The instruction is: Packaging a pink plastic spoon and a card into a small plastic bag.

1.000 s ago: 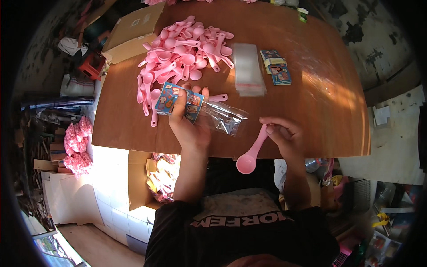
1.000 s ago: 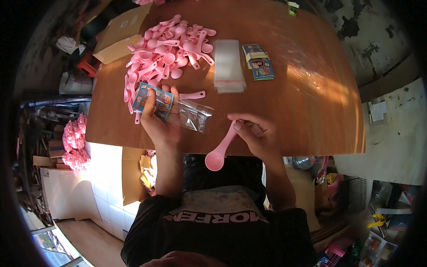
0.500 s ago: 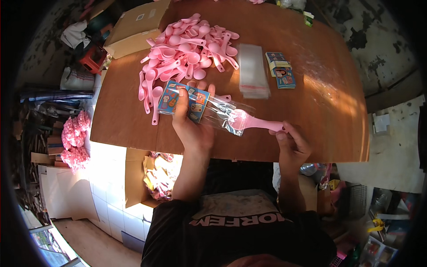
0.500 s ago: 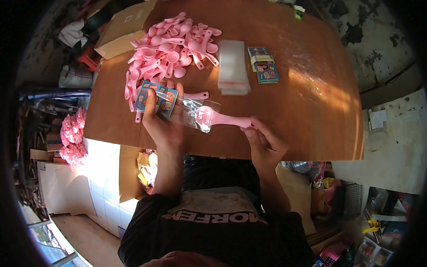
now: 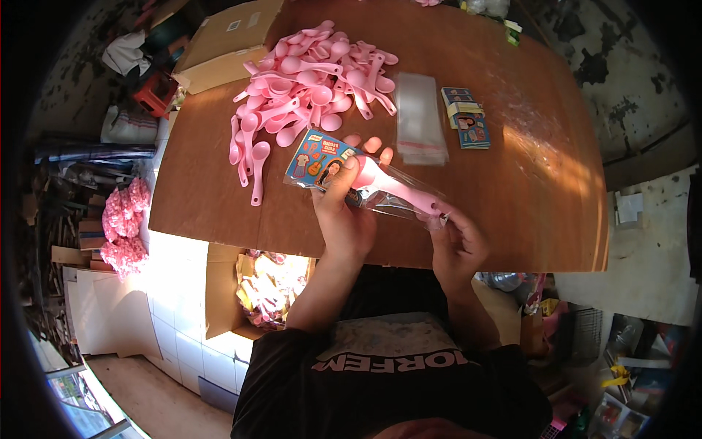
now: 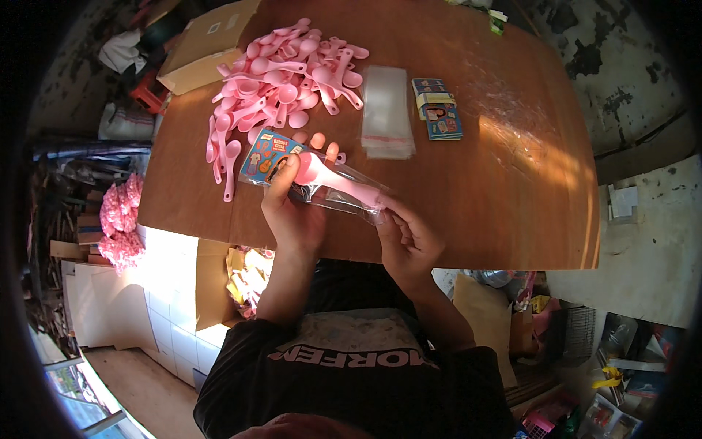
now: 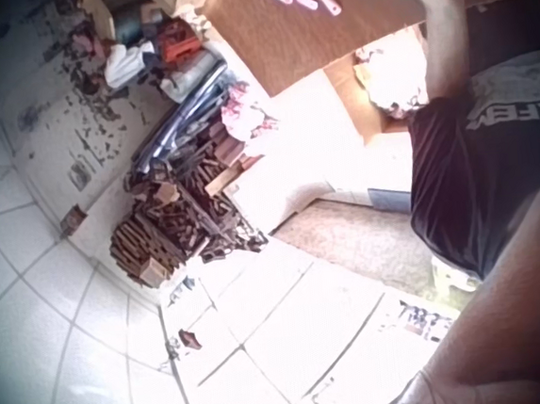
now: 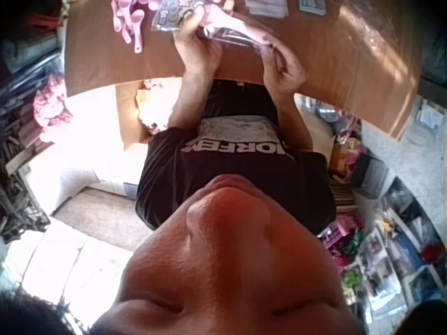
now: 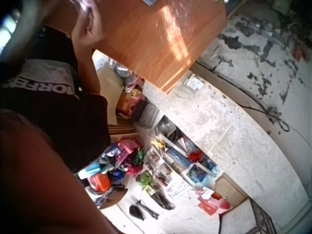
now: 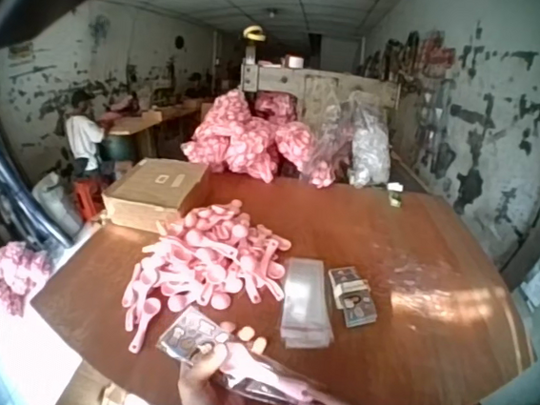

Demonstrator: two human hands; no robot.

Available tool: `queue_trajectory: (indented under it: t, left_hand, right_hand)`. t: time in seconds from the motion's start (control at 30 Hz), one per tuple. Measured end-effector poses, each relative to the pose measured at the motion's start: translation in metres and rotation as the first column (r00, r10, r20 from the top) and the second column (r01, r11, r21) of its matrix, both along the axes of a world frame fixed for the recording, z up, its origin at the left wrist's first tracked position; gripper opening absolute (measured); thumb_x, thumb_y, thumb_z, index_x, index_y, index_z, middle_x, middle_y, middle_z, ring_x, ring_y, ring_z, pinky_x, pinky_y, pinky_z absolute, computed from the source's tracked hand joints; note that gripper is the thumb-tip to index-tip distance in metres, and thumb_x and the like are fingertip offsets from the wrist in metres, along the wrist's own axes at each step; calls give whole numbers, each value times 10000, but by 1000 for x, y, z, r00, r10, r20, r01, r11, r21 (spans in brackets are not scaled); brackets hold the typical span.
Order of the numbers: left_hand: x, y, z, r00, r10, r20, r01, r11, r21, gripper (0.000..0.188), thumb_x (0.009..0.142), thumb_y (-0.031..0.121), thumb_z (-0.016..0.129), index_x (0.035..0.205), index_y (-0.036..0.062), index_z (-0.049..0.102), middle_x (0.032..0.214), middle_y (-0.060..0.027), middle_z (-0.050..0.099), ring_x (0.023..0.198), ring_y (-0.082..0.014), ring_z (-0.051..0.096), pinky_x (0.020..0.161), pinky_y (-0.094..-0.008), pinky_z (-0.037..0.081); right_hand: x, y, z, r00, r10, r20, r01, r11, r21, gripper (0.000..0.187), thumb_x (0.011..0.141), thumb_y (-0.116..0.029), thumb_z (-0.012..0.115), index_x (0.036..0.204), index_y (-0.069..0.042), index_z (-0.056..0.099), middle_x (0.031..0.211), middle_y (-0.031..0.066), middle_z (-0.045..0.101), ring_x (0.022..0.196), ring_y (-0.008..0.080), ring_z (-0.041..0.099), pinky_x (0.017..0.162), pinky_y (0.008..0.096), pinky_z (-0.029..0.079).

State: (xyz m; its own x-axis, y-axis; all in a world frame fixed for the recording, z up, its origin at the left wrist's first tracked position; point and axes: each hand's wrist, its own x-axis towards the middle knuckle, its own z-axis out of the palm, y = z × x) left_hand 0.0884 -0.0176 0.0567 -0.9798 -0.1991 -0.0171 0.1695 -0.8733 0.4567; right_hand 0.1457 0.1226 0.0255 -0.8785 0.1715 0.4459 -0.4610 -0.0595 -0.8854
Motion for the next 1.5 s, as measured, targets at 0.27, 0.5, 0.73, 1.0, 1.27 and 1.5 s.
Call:
queue_trajectory:
  t: [0.27, 0.5, 0.73, 1.0, 1.27, 1.5]
  left_hand:
    - [6, 24, -7, 944, -305, 126, 289, 948, 131, 268, 848, 20, 598, 1102, -7, 516, 1063, -156, 581, 1052, -275, 594, 954, -475, 501]
    - [-2, 37, 12, 767, -641, 4, 620, 744, 249, 284, 902, 181, 589, 1130, 38, 500, 1128, -120, 563, 1097, -292, 559, 974, -442, 454]
    - [5, 33, -4, 902, -406, 148, 415, 909, -34, 679, 923, 362, 548, 1429, 16, 257, 1502, -168, 183, 1406, -269, 173, 1091, -409, 275]
    - [-3, 9, 24, 893, -165, -418, -300, 474, -828, 494, 841, 148, 684, 1264, -30, 502, 1302, -194, 500, 1232, -282, 474, 1040, -378, 351]
    - [6, 9, 38, 959, -135, -250, -98, 668, -738, 140, 923, 88, 597, 959, -27, 668, 715, -26, 673, 573, -9, 541, 480, -164, 401]
    - [17, 5, 45, 960, -163, -229, -118, 506, -855, 141, 906, 106, 628, 935, -21, 682, 698, -27, 673, 557, -8, 546, 480, -166, 416]
  right_hand:
    - [-7, 21, 9, 957, -125, -260, 186, 957, 224, 291, 810, 50, 651, 1091, 39, 574, 1086, 192, 616, 1044, 266, 603, 873, 328, 490]
    - [-32, 46, 91, 901, -5, -434, 248, 826, 505, 122, 762, 7, 702, 873, 7, 652, 899, 154, 647, 851, 257, 629, 718, 303, 502]
    - [-84, 54, 131, 922, -70, -380, 314, 708, 632, 81, 768, -17, 706, 837, 12, 674, 746, 96, 672, 663, 126, 626, 580, 245, 483]
    - [-72, 33, 127, 997, 70, -13, -54, 869, 491, 24, 801, 6, 664, 817, 23, 664, 704, 56, 666, 620, 72, 622, 560, 194, 480]
    - [-57, 35, 132, 989, 99, 113, -145, 826, 545, 169, 764, -114, 758, 891, -43, 670, 856, 41, 631, 785, 121, 604, 653, 264, 480]
    - [-46, 40, 140, 843, 240, -482, 328, 481, 813, 129, 699, -105, 738, 813, -84, 682, 911, 22, 556, 878, 215, 532, 732, 338, 466]
